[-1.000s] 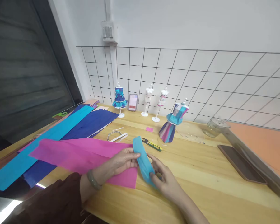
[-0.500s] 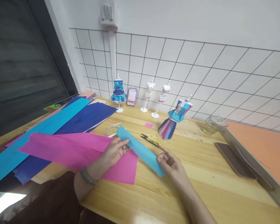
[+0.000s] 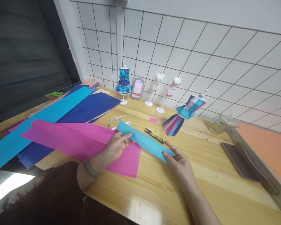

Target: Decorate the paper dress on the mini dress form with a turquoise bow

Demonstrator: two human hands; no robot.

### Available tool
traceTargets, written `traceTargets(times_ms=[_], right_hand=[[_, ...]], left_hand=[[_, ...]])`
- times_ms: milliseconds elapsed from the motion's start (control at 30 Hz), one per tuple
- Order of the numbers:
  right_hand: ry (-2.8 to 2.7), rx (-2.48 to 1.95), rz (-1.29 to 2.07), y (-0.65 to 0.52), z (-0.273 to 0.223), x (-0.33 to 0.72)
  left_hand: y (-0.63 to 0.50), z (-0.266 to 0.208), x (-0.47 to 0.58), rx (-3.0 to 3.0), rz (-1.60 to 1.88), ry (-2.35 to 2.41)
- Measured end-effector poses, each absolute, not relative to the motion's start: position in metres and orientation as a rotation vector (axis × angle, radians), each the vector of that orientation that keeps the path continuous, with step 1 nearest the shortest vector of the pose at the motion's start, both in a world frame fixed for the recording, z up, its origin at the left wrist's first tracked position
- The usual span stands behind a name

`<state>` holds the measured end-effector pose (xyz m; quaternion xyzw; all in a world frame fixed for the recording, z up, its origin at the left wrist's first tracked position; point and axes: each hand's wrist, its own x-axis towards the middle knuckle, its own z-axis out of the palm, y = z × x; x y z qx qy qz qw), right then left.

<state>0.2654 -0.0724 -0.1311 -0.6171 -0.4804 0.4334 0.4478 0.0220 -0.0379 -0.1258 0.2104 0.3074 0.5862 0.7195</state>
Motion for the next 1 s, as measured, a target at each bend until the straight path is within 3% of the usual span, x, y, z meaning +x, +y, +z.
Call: traceTargets(times_ms=[167, 567, 1000], right_hand=[[-1.145, -1.479, 1.093, -0.072, -0.120, 0.266], [-1.135, -1.498, 0.733, -0.064, -0.128, 0.294], [-1.282, -1.593, 0.667, -0.072, -0.111, 0.288]], left_hand=[[-0.037, -0.119, 0.018, 0.551, 1.316, 0.751], [-0.025, -0.131, 0.015, 0.736, 1.403, 0.956], [-0.018, -0.134, 0.010, 0.807, 1.440, 0.957]])
